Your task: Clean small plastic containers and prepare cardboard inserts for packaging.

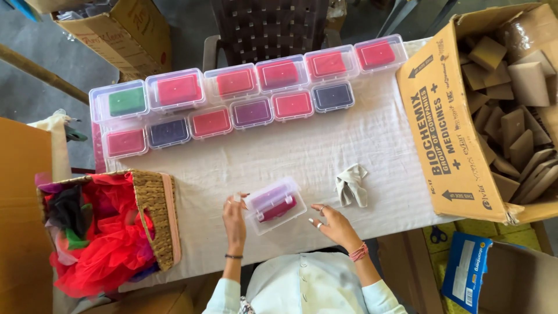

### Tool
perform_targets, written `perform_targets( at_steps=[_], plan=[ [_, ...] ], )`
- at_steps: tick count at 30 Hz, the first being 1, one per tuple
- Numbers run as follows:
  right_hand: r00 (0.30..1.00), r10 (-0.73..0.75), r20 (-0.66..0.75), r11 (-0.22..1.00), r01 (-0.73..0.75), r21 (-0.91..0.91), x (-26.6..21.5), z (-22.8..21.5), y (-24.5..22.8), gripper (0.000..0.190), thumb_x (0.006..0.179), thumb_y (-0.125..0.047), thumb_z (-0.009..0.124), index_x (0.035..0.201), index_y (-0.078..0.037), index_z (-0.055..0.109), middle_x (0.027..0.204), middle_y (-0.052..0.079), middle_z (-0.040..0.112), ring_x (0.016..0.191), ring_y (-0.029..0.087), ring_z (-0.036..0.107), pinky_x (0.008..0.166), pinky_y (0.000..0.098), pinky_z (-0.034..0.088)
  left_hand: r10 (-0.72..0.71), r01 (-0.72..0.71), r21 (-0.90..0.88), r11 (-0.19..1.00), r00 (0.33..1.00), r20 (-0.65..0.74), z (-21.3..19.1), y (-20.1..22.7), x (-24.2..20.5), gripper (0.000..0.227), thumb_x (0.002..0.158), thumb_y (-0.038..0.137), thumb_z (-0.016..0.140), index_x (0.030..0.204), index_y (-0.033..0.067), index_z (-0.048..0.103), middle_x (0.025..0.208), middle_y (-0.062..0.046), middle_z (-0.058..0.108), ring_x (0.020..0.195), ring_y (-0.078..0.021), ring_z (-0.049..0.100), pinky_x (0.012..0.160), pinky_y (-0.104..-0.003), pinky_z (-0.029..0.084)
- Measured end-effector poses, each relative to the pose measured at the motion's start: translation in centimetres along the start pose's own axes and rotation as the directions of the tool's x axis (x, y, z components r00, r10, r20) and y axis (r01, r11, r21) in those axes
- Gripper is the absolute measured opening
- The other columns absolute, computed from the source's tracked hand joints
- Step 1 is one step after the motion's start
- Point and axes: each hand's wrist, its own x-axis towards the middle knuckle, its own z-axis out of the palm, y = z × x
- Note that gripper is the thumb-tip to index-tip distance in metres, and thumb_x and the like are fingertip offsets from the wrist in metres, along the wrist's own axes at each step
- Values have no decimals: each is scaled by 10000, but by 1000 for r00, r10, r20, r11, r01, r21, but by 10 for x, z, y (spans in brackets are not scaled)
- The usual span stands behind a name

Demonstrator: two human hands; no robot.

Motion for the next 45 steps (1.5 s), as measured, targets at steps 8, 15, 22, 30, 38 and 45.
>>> perform_targets(
  at_steps=[8, 15, 22, 30, 38, 45],
  plan=[
    [826, -531, -188, 837, 478, -266, 21, 16, -17, 767, 805, -214, 800, 1485, -40, 490, 1532, 182, 391, 1358, 411, 475, 1052, 462, 461, 107, -147, 634, 760, 989, 100, 17, 81, -68, 883, 886, 301, 770, 1569, 85, 252, 1629, -208, 193, 1473, -447, 280, 1166, -557, 315],
    [851, -525, 19, 817, 510, -270, 40, 26, 1, 629, 847, -89, 742, 1437, -231, 575, 1660, 115, 313, 1422, 308, 491, 1048, 357, 542, 143, -321, 521, 791, 924, 353, 18, 85, -48, 974, 762, 202, 863, 1552, 179, 294, 1646, -262, 24, 1501, -451, 157, 1160, -580, 286],
    [841, -536, -67, 827, 507, -244, 42, 24, 4, 667, 807, -158, 806, 1424, -229, 562, 1607, 52, 371, 1374, 275, 508, 1053, 378, 518, 190, -379, 413, 828, 883, 429, 19, 80, -27, 888, 785, 210, 862, 1533, 284, 388, 1675, -255, 87, 1472, -472, 323, 1083, -469, 510],
    [779, -585, -225, 806, 529, -264, 47, 49, 22, 653, 790, -232, 839, 1395, -226, 594, 1601, 39, 415, 1374, 252, 523, 1079, 358, 513, 279, -473, 406, 782, 848, 450, 18, 69, -26, 849, 795, 211, 831, 1530, 268, 410, 1655, -289, 143, 1459, -496, 329, 1091, -494, 484],
    [756, -607, -243, 787, 530, -316, 48, 53, 28, 627, 786, -241, 836, 1371, -223, 612, 1580, 37, 446, 1320, 243, 577, 1014, 342, 551, 321, -517, 411, 750, 829, 458, 19, 60, -27, 884, 775, 207, 853, 1535, 212, 401, 1624, -342, 160, 1444, -522, 329, 1074, -496, 491],
    [744, -623, -242, 772, 535, -342, 48, 54, 28, 616, 791, -258, 833, 1367, -213, 619, 1568, 42, 458, 1309, 250, 586, 997, 347, 553, 291, -495, 440, 749, 843, 453, 20, 53, -29, 898, 771, 205, 854, 1538, 218, 386, 1623, -342, 154, 1437, -528, 338, 1055, -483, 512]
  ],
)
